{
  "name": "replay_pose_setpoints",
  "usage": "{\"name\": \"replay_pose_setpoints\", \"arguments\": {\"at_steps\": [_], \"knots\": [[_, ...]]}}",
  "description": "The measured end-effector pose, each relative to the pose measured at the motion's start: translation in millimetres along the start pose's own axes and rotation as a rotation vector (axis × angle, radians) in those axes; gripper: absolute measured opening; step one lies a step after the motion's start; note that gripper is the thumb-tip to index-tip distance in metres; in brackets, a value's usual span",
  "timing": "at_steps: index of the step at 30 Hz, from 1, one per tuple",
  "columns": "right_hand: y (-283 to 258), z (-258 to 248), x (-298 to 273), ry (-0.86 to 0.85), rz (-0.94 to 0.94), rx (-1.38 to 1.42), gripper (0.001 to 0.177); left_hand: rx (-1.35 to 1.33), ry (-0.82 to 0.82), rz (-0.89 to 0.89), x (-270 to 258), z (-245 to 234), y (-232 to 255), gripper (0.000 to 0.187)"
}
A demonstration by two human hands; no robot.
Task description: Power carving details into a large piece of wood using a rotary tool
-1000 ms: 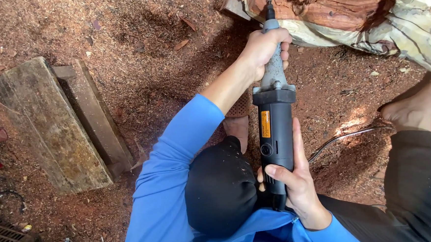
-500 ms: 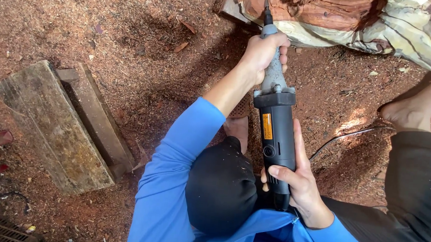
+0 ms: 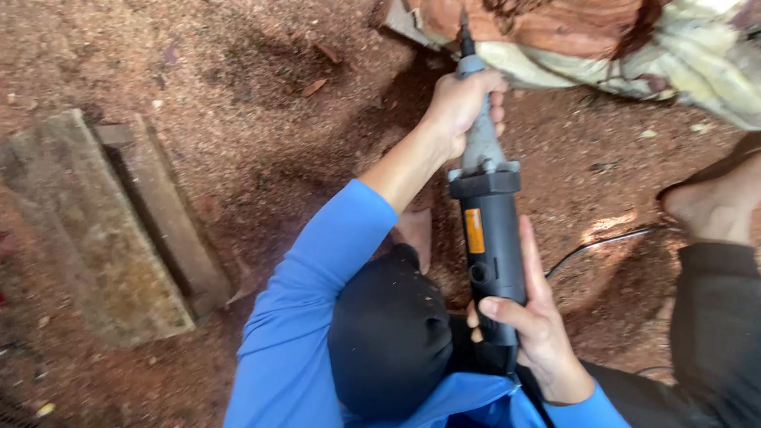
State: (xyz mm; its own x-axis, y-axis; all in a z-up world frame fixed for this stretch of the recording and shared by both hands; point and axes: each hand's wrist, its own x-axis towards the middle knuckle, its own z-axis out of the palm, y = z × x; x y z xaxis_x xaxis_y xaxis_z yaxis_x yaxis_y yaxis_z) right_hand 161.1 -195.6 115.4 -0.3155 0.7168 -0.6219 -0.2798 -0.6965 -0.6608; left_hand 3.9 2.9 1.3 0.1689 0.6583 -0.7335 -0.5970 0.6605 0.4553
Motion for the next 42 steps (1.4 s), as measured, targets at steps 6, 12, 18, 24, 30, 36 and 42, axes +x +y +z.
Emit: {"name": "replay_pose_setpoints", "arguments": {"at_steps": [6,12,18,24,30,36,42], "knots": [[-7.2,-6.1,-1.2,-0.016,0.057,0.077,0.119,-0.030,0.050,-0.035,-2.6,2.3,-5.1,0.006],[-9.2,-20.5,-1.7,-0.019,0.060,0.060,0.121,-0.017,0.087,-0.039,-3.2,10.6,-8.9,0.010],[-10.6,-36.5,-0.1,-0.017,0.073,0.020,0.121,-0.076,0.071,-0.036,1.7,13.8,-13.1,0.010],[-13.0,-39.7,-0.9,-0.038,0.061,0.052,0.121,-0.041,0.094,-0.029,-1.9,18.7,-13.4,0.011],[-12.6,-45.2,-0.8,-0.048,0.061,0.062,0.120,-0.028,0.099,-0.041,0.5,20.3,-16.7,0.010],[-11.7,-51.0,-0.7,-0.044,0.045,0.016,0.119,-0.064,0.103,-0.031,3.8,20.5,-22.0,0.003],[-9.2,-52.3,-0.2,-0.077,0.004,0.018,0.122,-0.016,0.098,-0.017,-4.4,27.1,-16.5,0.006]]}}
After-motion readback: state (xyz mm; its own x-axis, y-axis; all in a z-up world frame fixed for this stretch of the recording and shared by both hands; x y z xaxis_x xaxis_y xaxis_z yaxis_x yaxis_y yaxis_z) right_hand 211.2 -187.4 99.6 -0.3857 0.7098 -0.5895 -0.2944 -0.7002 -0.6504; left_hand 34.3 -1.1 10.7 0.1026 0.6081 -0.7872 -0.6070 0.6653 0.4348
